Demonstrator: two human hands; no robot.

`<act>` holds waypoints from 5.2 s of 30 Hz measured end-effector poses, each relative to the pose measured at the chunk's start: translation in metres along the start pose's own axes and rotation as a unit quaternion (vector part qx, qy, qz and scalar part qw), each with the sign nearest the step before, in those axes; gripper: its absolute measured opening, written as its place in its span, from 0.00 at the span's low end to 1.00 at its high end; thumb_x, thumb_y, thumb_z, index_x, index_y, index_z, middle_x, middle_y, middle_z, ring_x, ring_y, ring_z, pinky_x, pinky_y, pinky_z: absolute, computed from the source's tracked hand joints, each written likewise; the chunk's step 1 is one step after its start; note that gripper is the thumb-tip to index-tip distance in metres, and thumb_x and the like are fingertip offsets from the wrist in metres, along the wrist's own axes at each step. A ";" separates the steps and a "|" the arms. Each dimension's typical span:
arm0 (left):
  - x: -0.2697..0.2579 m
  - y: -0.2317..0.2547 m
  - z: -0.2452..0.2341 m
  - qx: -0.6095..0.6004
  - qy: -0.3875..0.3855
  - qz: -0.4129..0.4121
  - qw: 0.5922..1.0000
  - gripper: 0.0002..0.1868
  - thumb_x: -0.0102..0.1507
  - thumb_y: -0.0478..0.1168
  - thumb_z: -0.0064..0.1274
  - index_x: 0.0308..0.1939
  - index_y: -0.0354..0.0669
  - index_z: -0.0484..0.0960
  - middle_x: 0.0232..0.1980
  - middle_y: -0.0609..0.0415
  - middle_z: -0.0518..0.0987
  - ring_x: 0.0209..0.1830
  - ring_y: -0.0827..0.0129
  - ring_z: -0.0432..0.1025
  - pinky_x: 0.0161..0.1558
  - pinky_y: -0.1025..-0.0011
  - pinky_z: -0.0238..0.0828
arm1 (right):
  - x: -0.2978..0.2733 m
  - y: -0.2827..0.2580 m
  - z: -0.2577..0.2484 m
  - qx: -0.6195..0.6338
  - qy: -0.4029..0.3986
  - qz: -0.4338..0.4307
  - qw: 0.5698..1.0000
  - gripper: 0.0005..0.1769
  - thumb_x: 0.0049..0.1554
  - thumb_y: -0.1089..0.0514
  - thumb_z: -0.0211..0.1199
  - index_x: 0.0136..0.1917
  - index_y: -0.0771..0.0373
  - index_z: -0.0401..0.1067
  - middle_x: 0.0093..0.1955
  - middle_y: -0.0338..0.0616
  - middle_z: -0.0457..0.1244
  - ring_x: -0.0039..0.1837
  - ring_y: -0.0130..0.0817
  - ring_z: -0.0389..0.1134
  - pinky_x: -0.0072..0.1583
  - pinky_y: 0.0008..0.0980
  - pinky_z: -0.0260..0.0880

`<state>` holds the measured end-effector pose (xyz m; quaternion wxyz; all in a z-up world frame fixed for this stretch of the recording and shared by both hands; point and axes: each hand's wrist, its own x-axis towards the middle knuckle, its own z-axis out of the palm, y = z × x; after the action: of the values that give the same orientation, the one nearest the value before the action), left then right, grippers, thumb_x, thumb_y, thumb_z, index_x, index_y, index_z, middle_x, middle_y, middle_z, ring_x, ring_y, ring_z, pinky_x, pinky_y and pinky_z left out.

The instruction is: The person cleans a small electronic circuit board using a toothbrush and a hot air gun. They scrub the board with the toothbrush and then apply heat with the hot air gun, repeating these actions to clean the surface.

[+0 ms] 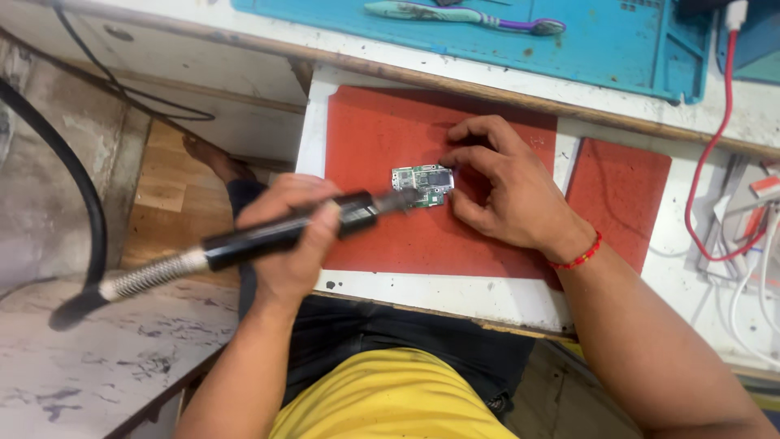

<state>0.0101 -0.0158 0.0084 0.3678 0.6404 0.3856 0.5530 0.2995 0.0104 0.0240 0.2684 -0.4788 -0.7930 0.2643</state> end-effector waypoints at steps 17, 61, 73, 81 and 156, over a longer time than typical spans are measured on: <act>0.001 0.001 0.001 0.049 0.052 -0.007 0.997 0.13 0.68 0.41 0.63 0.48 0.34 0.83 0.46 0.48 0.83 0.48 0.62 0.78 0.56 0.68 0.75 | 0.002 -0.002 0.002 -0.026 0.013 -0.015 0.999 0.21 0.49 0.61 0.71 0.56 0.67 0.76 0.67 0.53 0.60 0.69 0.49 0.64 0.66 0.41 0.68; 0.002 0.006 0.003 0.028 0.035 0.012 0.999 0.12 0.66 0.42 0.62 0.44 0.35 0.83 0.44 0.49 0.83 0.44 0.64 0.78 0.52 0.69 0.75 | 0.002 -0.008 -0.008 -0.088 -0.023 -0.026 0.996 0.28 0.46 0.58 0.67 0.62 0.57 0.76 0.73 0.53 0.57 0.73 0.55 0.55 0.72 0.51 0.61; 0.005 0.004 0.004 0.073 0.021 0.016 0.997 0.13 0.65 0.43 0.63 0.45 0.36 0.84 0.43 0.50 0.84 0.47 0.62 0.78 0.56 0.67 0.75 | 0.000 -0.004 -0.009 -0.085 -0.031 -0.030 0.995 0.28 0.44 0.55 0.69 0.60 0.57 0.76 0.72 0.53 0.57 0.72 0.55 0.55 0.71 0.52 0.60; 0.002 0.000 0.002 -0.019 -0.062 0.070 0.995 0.15 0.64 0.46 0.64 0.46 0.39 0.84 0.43 0.53 0.85 0.46 0.65 0.78 0.55 0.68 0.75 | -0.001 -0.002 -0.007 -0.082 -0.037 -0.016 0.996 0.29 0.45 0.56 0.68 0.61 0.57 0.76 0.73 0.53 0.57 0.73 0.56 0.55 0.71 0.51 0.60; 0.006 0.008 0.002 0.022 -0.019 0.045 0.999 0.15 0.63 0.44 0.64 0.47 0.38 0.83 0.46 0.52 0.84 0.48 0.64 0.76 0.55 0.70 0.73 | -0.002 0.004 -0.021 -0.002 -0.034 0.014 0.999 0.25 0.48 0.61 0.67 0.60 0.64 0.75 0.72 0.54 0.57 0.73 0.50 0.60 0.69 0.43 0.65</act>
<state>0.0135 -0.0142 0.0176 0.3355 0.6754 0.3614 0.5483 0.3173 0.0137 0.0363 0.2369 -0.4814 -0.7951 0.2826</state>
